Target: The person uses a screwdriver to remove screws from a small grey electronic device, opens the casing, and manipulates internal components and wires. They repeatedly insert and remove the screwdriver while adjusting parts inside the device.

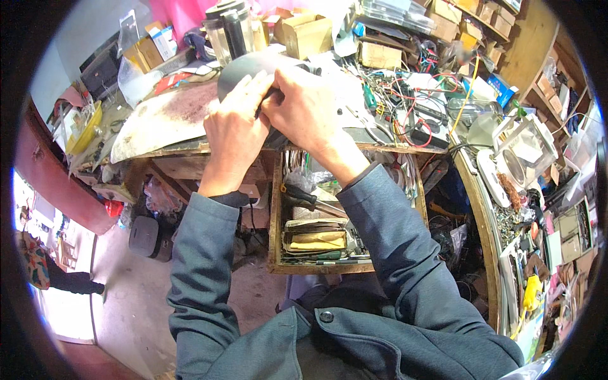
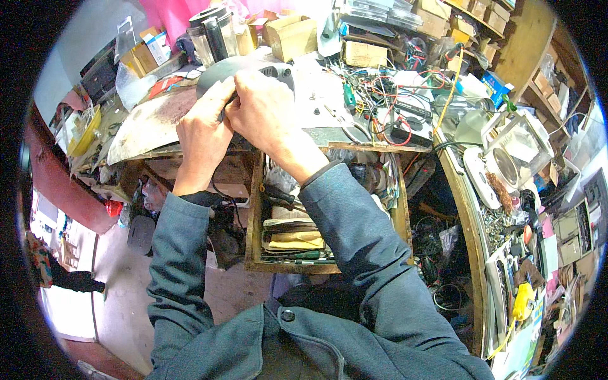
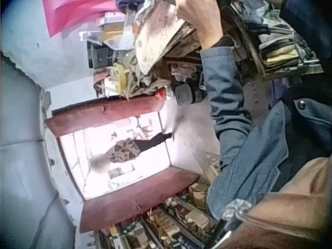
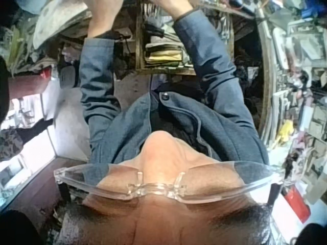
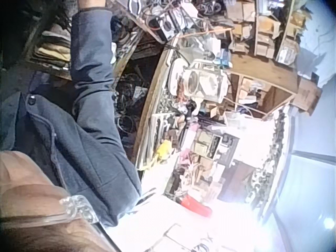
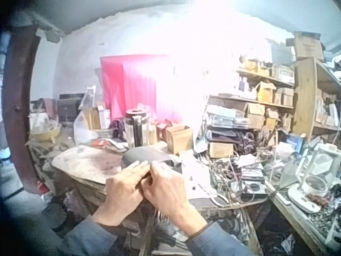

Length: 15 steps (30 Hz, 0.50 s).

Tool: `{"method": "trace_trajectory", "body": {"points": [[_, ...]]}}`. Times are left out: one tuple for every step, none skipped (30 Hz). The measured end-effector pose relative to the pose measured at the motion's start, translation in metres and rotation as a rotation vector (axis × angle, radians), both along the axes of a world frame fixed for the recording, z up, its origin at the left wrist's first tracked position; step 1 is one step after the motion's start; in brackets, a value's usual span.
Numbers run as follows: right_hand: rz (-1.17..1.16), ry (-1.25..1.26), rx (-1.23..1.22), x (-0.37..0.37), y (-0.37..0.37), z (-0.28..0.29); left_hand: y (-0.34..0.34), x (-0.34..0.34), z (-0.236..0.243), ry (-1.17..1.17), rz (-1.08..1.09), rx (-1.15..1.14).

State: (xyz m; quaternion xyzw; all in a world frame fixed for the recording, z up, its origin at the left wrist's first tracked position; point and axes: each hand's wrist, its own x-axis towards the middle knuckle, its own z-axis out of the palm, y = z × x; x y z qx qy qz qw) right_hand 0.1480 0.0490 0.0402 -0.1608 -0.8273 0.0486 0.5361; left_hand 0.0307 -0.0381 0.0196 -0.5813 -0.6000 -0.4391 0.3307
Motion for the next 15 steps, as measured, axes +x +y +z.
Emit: {"method": "trace_trajectory", "body": {"points": [[0.015,0.011,-0.005,0.000,0.001,-0.001,0.000,0.000,0.000,0.005,0.002,-0.001],[0.031,0.022,-0.010,0.001,0.002,-0.001,-0.001,0.000,0.001,0.014,0.000,-0.005],[0.046,0.032,-0.015,0.002,0.003,-0.002,-0.001,0.000,0.002,0.023,-0.002,-0.010],[0.063,0.038,-0.042,0.003,0.004,-0.003,-0.002,-0.001,0.003,0.031,-0.003,-0.015],[0.080,0.044,-0.069,0.004,0.004,-0.003,-0.001,-0.001,0.003,0.029,-0.014,-0.010],[0.096,0.050,-0.096,0.005,0.005,-0.003,0.001,-0.002,0.002,0.027,-0.026,-0.005],[0.087,0.040,-0.108,0.007,0.004,-0.003,0.003,-0.002,0.002,0.026,-0.038,-0.001],[0.076,0.030,-0.121,0.008,0.002,-0.002,0.002,-0.002,0.003,0.014,-0.033,-0.007],[0.065,0.020,-0.133,0.009,0.000,-0.001,0.000,-0.001,0.003,0.001,-0.028,-0.014],[0.049,0.029,-0.107,0.010,0.000,-0.001,0.001,0.000,0.003,-0.011,-0.029,-0.020],[0.034,0.038,-0.081,0.010,0.000,-0.001,0.000,0.002,0.004,-0.008,-0.027,-0.023],[0.018,0.047,-0.055,0.010,0.000,0.000,0.000,0.003,0.006,-0.006,-0.024,-0.025],[-0.006,0.043,-0.052,0.010,-0.002,-0.001,0.000,0.004,0.006,-0.007,-0.018,-0.028],[-0.031,0.040,-0.049,0.010,-0.004,0.000,0.001,0.003,0.004,-0.022,-0.027,-0.026],[-0.054,0.037,-0.046,0.010,-0.007,0.000,0.001,0.003,0.004,-0.021,-0.024,-0.020]]}}
